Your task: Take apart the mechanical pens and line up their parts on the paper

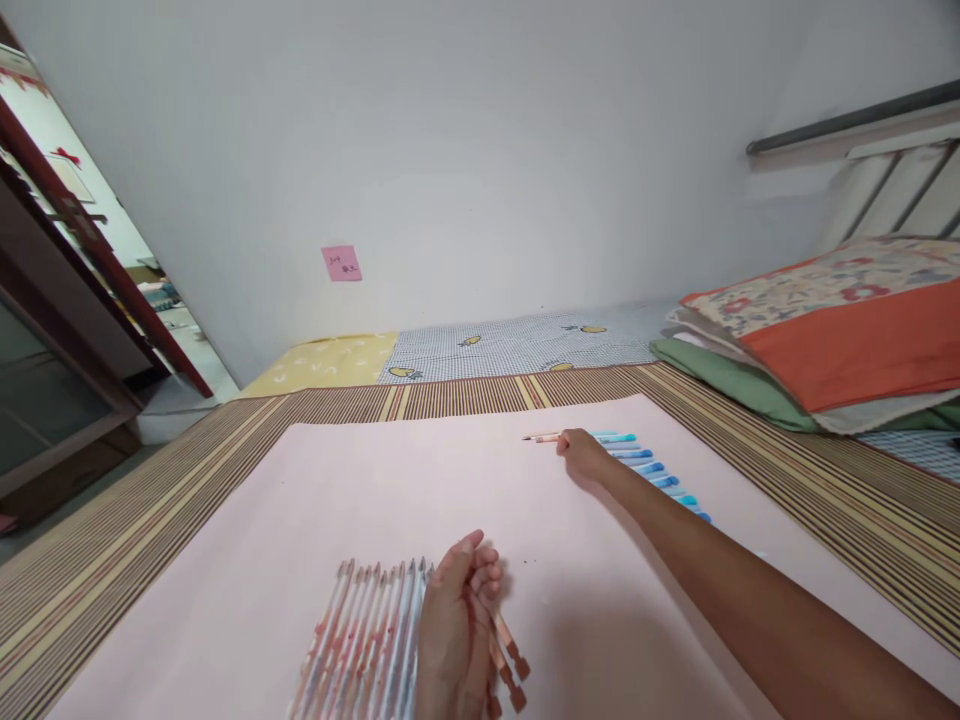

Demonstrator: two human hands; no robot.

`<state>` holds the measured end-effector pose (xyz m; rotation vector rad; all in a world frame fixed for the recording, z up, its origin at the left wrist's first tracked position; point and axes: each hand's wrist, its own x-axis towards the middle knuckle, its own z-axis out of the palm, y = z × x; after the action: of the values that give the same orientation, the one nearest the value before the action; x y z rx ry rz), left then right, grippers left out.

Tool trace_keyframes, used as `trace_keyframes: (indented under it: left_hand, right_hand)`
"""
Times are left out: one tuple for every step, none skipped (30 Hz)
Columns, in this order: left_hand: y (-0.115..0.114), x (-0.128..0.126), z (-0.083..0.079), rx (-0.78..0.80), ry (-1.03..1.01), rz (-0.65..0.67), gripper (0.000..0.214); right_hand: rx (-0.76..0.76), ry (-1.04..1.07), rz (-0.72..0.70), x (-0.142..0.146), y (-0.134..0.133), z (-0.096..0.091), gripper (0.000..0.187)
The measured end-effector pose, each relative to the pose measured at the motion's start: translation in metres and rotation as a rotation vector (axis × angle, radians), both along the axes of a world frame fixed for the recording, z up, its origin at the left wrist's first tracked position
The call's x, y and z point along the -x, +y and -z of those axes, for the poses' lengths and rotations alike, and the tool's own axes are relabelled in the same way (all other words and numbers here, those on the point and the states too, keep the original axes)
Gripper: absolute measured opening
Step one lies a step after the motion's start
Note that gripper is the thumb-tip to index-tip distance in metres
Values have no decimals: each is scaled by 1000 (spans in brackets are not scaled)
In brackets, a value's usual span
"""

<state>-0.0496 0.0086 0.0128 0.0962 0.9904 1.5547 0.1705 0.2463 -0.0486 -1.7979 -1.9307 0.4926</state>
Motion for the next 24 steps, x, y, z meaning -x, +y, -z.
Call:
trace_keyframes:
  left_hand:
    - [0, -1, 0, -2, 0, 13, 11]
    - [0, -1, 1, -7, 0, 26, 9]
    - [0, -1, 1, -13, 0, 35, 8]
    - [0, -1, 1, -17, 0, 38, 7]
    - [0, -1, 1, -14, 0, 33, 7]
    - [0, -1, 1, -8, -2, 22, 8]
    - [1, 0, 1, -3, -3, 7, 10]
    - [1, 1, 1, -2, -6, -2, 11]
    - [1, 1, 0, -3, -10, -6, 12]
    - [1, 1, 0, -4, -14, -6, 13]
    - [1, 1, 0, -5, -17, -6, 14]
    - [1, 1, 0, -5, -19, -4, 15]
    - [2, 0, -1, -1, -20, -1, 16]
    - [2, 0, -1, 4, -20, 2, 16]
    - [2, -1, -1, 6, -19, 3, 17]
    - [2, -1, -2, 7, -18, 3, 17]
    - [2, -2, -2, 8, -18, 3, 17]
    - [2, -1, -2, 10, -17, 2, 17]
    - [2, -1, -2, 12, -16, 1, 17]
    - [2, -1, -2, 12, -14, 0, 17]
    - [2, 0, -2, 14, -12, -2, 17]
    - [1, 0, -1, 12, -9, -4, 17]
    - [1, 0, -1, 8, -8, -3, 17]
    - [1, 0, 0, 5, -8, -2, 17]
  right_hand:
    - [18, 0, -15, -1, 0, -1, 36]
    - [36, 5, -26, -1, 0, -3, 36]
    - [43, 17, -36, -1, -1, -4, 34]
    - [35, 33, -45, 0, -2, -6, 28]
    - [19, 57, -51, 2, -3, -8, 19]
    - [-4, 89, -54, 3, -3, -9, 11]
    - [-29, 130, -53, 4, -3, -11, 7]
    - [-55, 179, -47, 4, -3, -12, 10]
    - [-80, 234, -34, 4, -2, -14, 14]
    - [-105, 295, -17, 3, -2, -15, 17]
    - [-128, 358, 2, 2, -1, -16, 21]
    - [-147, 420, 21, 0, -1, -17, 25]
    - [-164, 476, 39, -3, -1, -18, 27]
    - [-176, 524, 53, -6, -1, -19, 29]
    - [-183, 562, 65, -9, -1, -20, 28]
    - [-187, 589, 74, -12, -1, -20, 26]
    - [-188, 605, 84, -16, -2, -21, 24]
    - [-186, 607, 92, -19, -2, -22, 22]
    - [-179, 594, 101, -22, -3, -22, 19]
    - [-168, 565, 108, -24, -4, -23, 18]
    - [-154, 519, 111, -26, -6, -23, 16]
    - [-138, 460, 107, -27, -8, -22, 14]
    - [-121, 393, 95, -27, -11, -21, 11]
    - [-105, 323, 75, -26, -15, -20, 9]
